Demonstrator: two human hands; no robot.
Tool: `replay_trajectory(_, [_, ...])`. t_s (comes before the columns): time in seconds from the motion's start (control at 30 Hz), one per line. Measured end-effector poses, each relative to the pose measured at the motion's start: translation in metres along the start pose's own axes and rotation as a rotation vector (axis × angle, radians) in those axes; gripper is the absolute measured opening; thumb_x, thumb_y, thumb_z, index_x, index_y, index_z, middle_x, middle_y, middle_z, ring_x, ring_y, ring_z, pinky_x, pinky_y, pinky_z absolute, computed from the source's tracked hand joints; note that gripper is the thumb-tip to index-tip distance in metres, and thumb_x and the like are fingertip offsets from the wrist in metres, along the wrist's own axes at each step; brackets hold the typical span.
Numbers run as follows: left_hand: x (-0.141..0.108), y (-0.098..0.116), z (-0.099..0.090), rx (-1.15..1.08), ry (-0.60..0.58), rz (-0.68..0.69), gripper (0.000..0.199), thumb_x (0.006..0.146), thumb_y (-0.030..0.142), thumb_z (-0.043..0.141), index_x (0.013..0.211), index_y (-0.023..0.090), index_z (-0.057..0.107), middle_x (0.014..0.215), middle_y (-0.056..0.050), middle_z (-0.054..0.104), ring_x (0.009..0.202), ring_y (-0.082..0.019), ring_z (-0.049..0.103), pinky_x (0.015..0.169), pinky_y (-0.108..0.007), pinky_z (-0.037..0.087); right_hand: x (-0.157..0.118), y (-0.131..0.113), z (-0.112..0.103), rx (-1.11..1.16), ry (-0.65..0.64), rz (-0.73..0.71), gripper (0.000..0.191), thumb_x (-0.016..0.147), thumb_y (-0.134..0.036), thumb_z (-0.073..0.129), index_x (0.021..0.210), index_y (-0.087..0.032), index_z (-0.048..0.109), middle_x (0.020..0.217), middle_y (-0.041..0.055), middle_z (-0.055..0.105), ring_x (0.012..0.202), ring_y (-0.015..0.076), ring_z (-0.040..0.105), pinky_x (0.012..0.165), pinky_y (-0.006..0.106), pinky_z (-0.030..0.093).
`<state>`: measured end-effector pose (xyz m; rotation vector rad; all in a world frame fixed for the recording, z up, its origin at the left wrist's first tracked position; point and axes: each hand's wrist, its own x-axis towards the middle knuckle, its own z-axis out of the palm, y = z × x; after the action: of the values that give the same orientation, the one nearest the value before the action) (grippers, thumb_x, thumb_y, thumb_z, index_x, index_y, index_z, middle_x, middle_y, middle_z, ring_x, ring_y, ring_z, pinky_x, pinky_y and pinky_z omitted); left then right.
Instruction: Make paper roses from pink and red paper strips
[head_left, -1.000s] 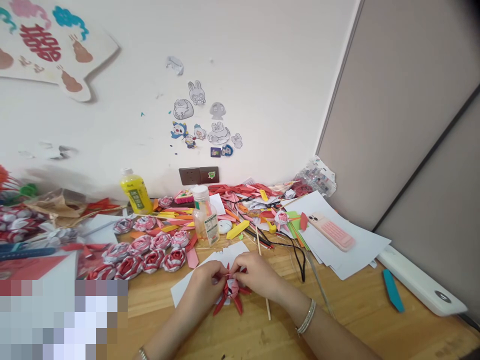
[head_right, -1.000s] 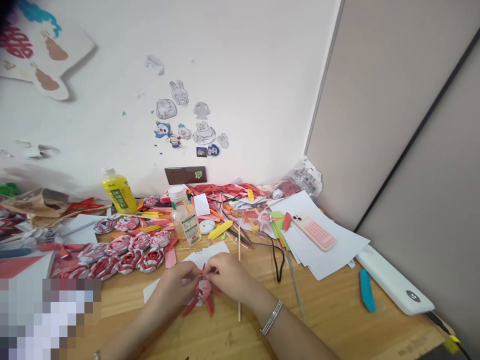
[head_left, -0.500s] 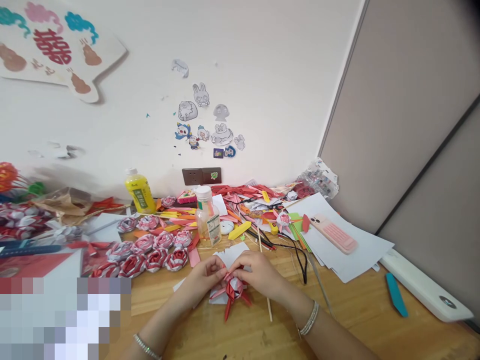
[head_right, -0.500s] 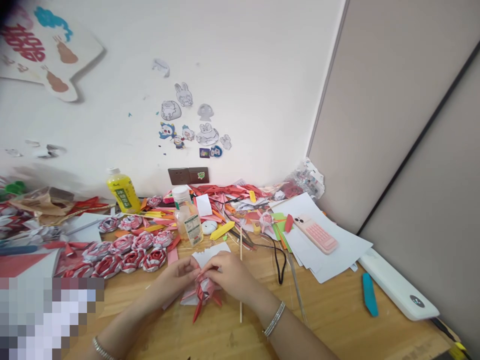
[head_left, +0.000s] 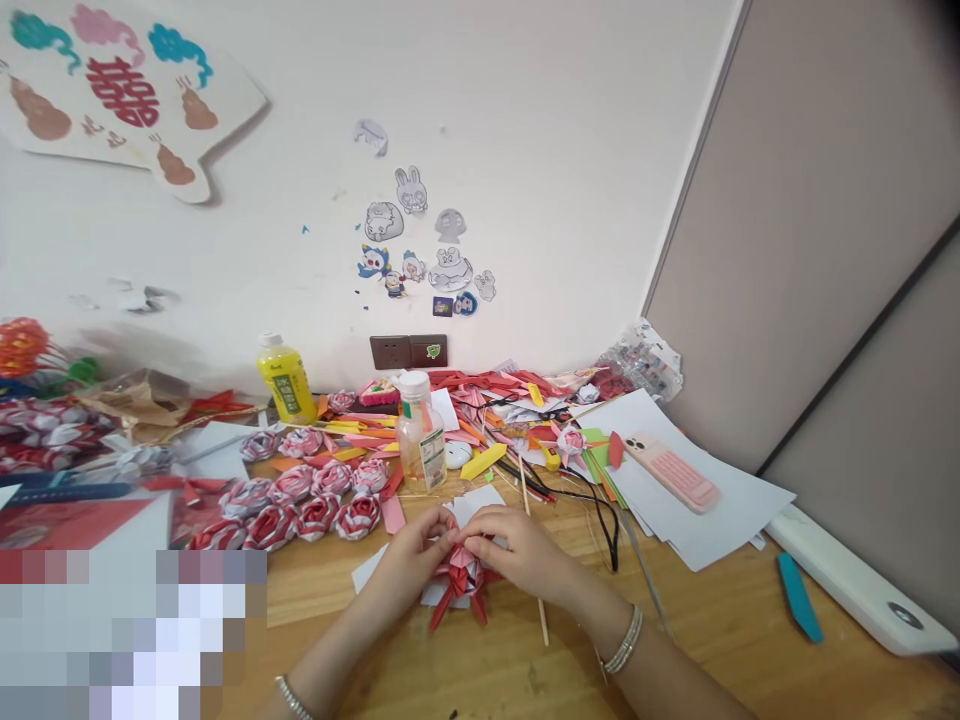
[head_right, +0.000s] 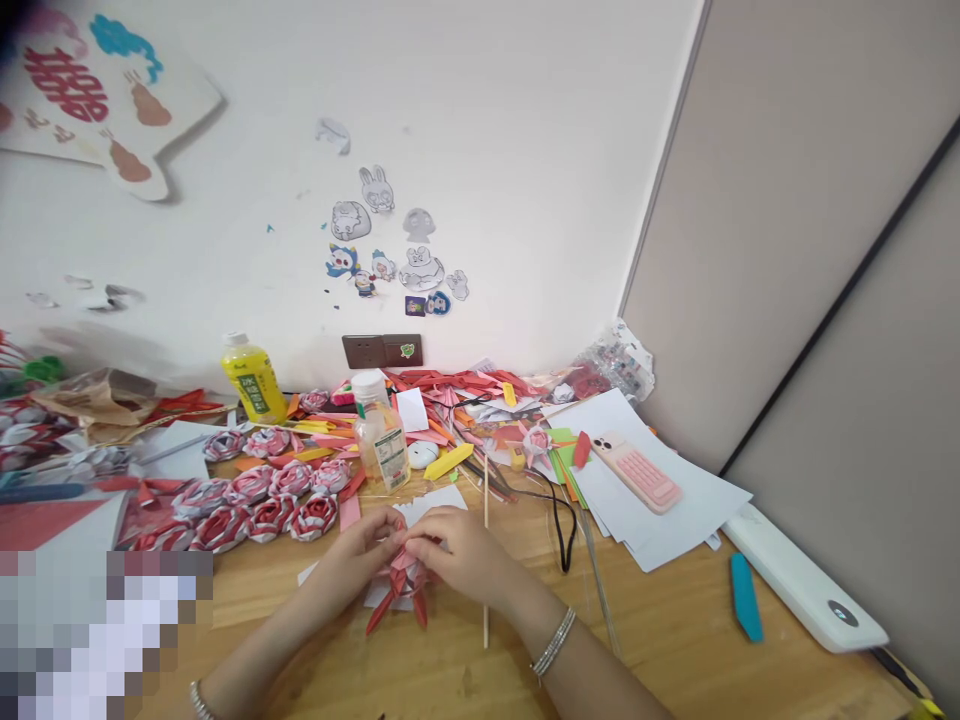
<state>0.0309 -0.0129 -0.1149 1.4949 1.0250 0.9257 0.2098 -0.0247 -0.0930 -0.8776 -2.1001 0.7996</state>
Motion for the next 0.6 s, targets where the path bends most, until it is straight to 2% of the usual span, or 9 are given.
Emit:
replay_trajectory(0.17, [-0.001,0.004,0.003,0.011,0.057,-0.043,0.036,0.066,0.052,0.063,0.069,0.019,0.051,0.055,0.006,0.052,0.051,-0.012,0.05,0.049,-0.023,0.038,-0.001,0.001,0.008,-0.09,-0.018,-0.103,0.029,0.094,-0.027,0.043,0.079,-0.017,0.067,0.079,0.0034,0.063,0.081,0.015,0.056,0.077,0.026,0.042])
replay_trajectory(0.3, [-0.002,0.01,0.003,0.018,0.122,-0.046,0.036,0.062,0.052,0.065,0.066,0.018,0.052,0.053,0.006,0.052,0.05,-0.012,0.05,0.049,-0.023,0.039,-0.002,-0.001,0.004,-0.113,-0.028,-0.225,0.027,0.094,-0.026,0.042,0.089,-0.017,0.067,0.086,0.0055,0.067,0.086,0.0167,0.056,0.08,0.029,0.042])
replay_trajectory(0.37, [-0.002,0.012,0.002,0.013,0.165,-0.034,0.037,0.062,0.053,0.065,0.066,0.019,0.052,0.055,0.006,0.052,0.052,-0.012,0.051,0.051,-0.024,0.041,-0.001,0.001,0.0,-0.093,-0.005,-0.228,0.024,0.093,-0.027,0.044,0.094,-0.019,0.067,0.092,0.0055,0.068,0.091,0.0174,0.057,0.085,0.032,0.041])
replay_trajectory(0.4, [-0.002,0.013,0.002,0.007,0.187,-0.026,0.038,0.062,0.054,0.065,0.067,0.019,0.051,0.056,0.006,0.052,0.053,-0.012,0.051,0.051,-0.024,0.042,0.0,0.002,-0.002,-0.071,0.05,-0.189,0.022,0.092,-0.027,0.046,0.097,-0.02,0.067,0.097,0.0057,0.068,0.095,0.0179,0.057,0.089,0.033,0.04])
replay_trajectory(0.47, [-0.001,0.014,0.001,-0.008,0.23,-0.009,0.04,0.063,0.057,0.063,0.07,0.02,0.051,0.059,0.006,0.052,0.056,-0.013,0.053,0.053,-0.025,0.044,0.002,0.008,-0.005,0.045,0.232,-0.013,0.021,0.089,-0.029,0.05,0.101,-0.021,0.065,0.104,0.0067,0.065,0.102,0.0192,0.056,0.093,0.036,0.039])
replay_trajectory(0.53, [-0.001,0.015,0.001,-0.021,0.268,0.012,0.041,0.063,0.058,0.063,0.072,0.02,0.05,0.062,0.005,0.054,0.06,-0.014,0.056,0.056,-0.026,0.046,0.004,0.016,-0.005,0.215,0.373,0.193,0.024,0.085,-0.033,0.054,0.102,-0.019,0.062,0.105,0.0079,0.065,0.1,0.0203,0.058,0.089,0.036,0.044])
replay_trajectory(0.6, [-0.002,0.016,0.003,-0.031,0.296,0.032,0.041,0.064,0.058,0.063,0.075,0.02,0.051,0.067,0.003,0.057,0.067,-0.016,0.059,0.061,-0.028,0.048,0.007,0.023,-0.001,0.305,0.346,0.27,0.025,0.081,-0.036,0.058,0.094,-0.016,0.063,0.094,0.0075,0.067,0.088,0.02,0.063,0.079,0.033,0.049])
